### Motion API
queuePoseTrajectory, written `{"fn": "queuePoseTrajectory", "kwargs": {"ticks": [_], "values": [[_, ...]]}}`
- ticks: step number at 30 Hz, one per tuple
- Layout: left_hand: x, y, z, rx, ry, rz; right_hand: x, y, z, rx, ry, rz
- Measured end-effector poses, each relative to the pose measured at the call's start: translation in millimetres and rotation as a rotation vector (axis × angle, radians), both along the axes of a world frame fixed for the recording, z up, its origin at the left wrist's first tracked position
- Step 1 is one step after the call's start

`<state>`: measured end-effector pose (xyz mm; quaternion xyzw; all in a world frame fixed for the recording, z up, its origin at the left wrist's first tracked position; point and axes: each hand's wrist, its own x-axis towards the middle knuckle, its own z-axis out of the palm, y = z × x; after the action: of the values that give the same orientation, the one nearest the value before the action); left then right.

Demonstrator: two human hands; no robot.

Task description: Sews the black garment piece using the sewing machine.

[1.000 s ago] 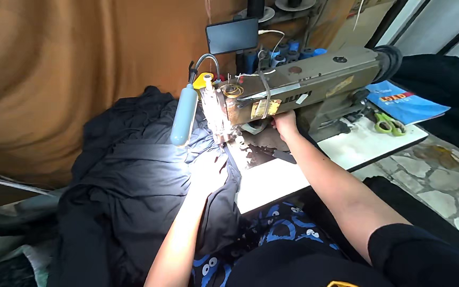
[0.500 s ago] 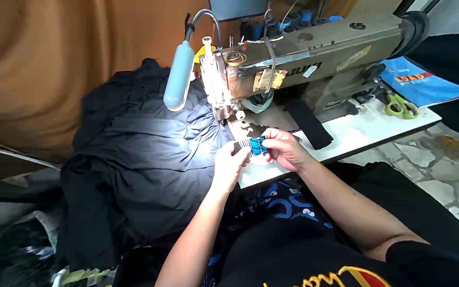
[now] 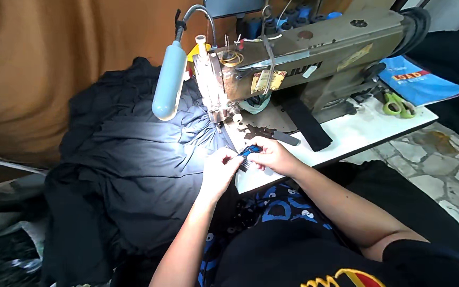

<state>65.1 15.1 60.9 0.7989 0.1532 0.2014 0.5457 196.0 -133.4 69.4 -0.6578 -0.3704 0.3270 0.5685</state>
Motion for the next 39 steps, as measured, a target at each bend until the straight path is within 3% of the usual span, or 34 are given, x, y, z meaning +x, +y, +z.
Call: {"fn": "queuePoseTrajectory", "kwargs": {"ticks": [3, 7, 9, 11, 14, 17, 20, 25, 30, 32, 34, 39], "values": [[0, 1, -6, -0.112, -0.038, 0.063, 10, -1, -4, -0.053, -0.106, -0.008], [0, 5, 3, -0.391, -0.05, 0.288, 52, 0, -10, -0.112, -0.629, -0.243], [-2, 6, 2, -0.509, -0.075, 0.312, 83, 1, -17, -0.185, -0.892, -0.382], [-5, 4, 1, -0.619, -0.135, 0.296, 94, -2, -19, -0.282, -0.991, -0.388], [-3, -2, 7, -0.755, -0.204, 0.32, 51, -1, -2, -0.101, -0.874, -0.324], [0, -15, 7, -0.802, -0.25, 0.281, -10, 9, 2, 0.089, -0.413, -0.188], [-2, -23, 1, -0.73, -0.248, 0.215, -26, 18, -6, 0.135, -0.218, -0.102], [-19, -10, -3, -0.323, -0.272, 0.039, -16, 8, 8, 0.063, -0.105, 0.102], [-22, -7, -6, 0.362, -0.455, -0.08, -25, 2, 11, 0.14, 0.308, 0.056], [-23, -9, -7, 0.547, -0.497, -0.078, -27, -2, 9, 0.167, 0.29, 0.063], [-25, -11, -5, 0.533, -0.472, -0.101, -25, -4, 7, 0.146, 0.137, 0.04], [-32, -13, 22, 0.039, -0.038, -0.157, -11, -11, 22, -0.005, -0.279, 0.139]]}}
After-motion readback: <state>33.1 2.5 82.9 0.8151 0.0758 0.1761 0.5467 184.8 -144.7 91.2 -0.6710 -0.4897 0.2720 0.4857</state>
